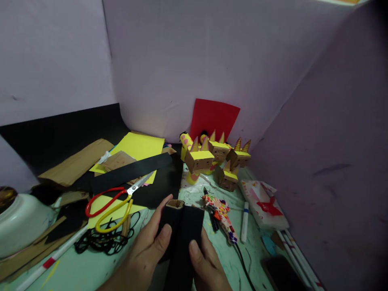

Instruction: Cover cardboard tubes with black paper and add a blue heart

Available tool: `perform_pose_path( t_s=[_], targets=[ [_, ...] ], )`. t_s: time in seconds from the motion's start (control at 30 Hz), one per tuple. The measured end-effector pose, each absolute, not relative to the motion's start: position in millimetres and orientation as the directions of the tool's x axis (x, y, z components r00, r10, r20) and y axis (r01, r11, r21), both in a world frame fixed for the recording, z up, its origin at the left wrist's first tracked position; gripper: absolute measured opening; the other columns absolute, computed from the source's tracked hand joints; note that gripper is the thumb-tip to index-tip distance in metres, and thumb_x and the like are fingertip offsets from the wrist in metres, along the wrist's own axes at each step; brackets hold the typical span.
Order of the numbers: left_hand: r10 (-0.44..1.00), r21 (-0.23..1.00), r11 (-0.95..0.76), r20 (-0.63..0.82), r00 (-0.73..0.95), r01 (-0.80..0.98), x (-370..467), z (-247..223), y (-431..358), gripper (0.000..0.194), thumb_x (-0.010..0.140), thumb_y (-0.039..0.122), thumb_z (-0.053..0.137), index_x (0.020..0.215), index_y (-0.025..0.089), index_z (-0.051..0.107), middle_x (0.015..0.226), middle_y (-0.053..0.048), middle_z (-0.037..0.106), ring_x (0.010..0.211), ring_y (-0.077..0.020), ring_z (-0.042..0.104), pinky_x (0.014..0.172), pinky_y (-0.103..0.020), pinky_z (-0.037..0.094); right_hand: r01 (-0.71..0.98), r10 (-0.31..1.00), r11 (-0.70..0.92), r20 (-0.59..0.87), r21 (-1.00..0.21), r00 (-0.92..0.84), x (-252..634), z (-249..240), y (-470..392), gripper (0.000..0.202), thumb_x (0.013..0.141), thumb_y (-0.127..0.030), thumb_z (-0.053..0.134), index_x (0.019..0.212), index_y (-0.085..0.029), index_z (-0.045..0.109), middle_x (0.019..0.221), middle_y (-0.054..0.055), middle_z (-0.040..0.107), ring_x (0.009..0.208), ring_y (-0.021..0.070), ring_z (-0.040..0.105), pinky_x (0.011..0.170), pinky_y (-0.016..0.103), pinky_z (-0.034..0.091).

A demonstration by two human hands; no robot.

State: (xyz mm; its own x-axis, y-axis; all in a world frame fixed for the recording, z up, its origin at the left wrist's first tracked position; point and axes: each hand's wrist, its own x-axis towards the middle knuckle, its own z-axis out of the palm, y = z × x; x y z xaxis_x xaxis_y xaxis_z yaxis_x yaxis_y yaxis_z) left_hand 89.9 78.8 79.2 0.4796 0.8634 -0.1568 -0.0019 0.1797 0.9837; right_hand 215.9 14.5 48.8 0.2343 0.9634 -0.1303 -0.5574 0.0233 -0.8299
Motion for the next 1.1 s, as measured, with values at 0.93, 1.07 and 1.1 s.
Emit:
perform_pose_path(
  t_s=[0.93,1.07,1.1],
  targets=[
    [0.792,0.930,0.363,-0.277,0.545,-0.055,109,61,102,0.043,0.072,0.045,0.065,0.105,0.018,0.063,0.103,-0.005,0.071,0.108,-0.0251,0.060,0.100,-0.038,0.041,-0.624,0.930,-0.150,-0.324,-0.767,0.175,213,33,25,0.041,0.070,-0.040,0.073,0.105,-0.022,0.060,0.096,0.003,0.071,0.091,0.0227,0.065,0.082,0.035,0.051],
    [0.789,0.930,0.365,-0.283,0.545,-0.045,108,60,101,0.046,0.073,0.046,0.064,0.109,0.017,0.061,0.107,-0.007,0.070,0.111,-0.0251,0.058,0.101,-0.039,0.040,-0.634,0.930,-0.161,-0.331,-0.757,0.159,213,31,25,0.037,0.073,-0.039,0.071,0.105,-0.022,0.059,0.094,0.002,0.071,0.088,0.0215,0.065,0.084,0.035,0.050],
    [0.790,0.930,0.365,-0.285,0.542,-0.042,107,60,101,0.047,0.074,0.047,0.064,0.110,0.017,0.060,0.109,-0.007,0.069,0.112,-0.0253,0.057,0.101,-0.039,0.040,-0.635,0.930,-0.164,-0.332,-0.755,0.154,213,31,25,0.035,0.074,-0.039,0.070,0.104,-0.022,0.059,0.093,0.002,0.071,0.086,0.0210,0.065,0.083,0.035,0.050]
  ],
)
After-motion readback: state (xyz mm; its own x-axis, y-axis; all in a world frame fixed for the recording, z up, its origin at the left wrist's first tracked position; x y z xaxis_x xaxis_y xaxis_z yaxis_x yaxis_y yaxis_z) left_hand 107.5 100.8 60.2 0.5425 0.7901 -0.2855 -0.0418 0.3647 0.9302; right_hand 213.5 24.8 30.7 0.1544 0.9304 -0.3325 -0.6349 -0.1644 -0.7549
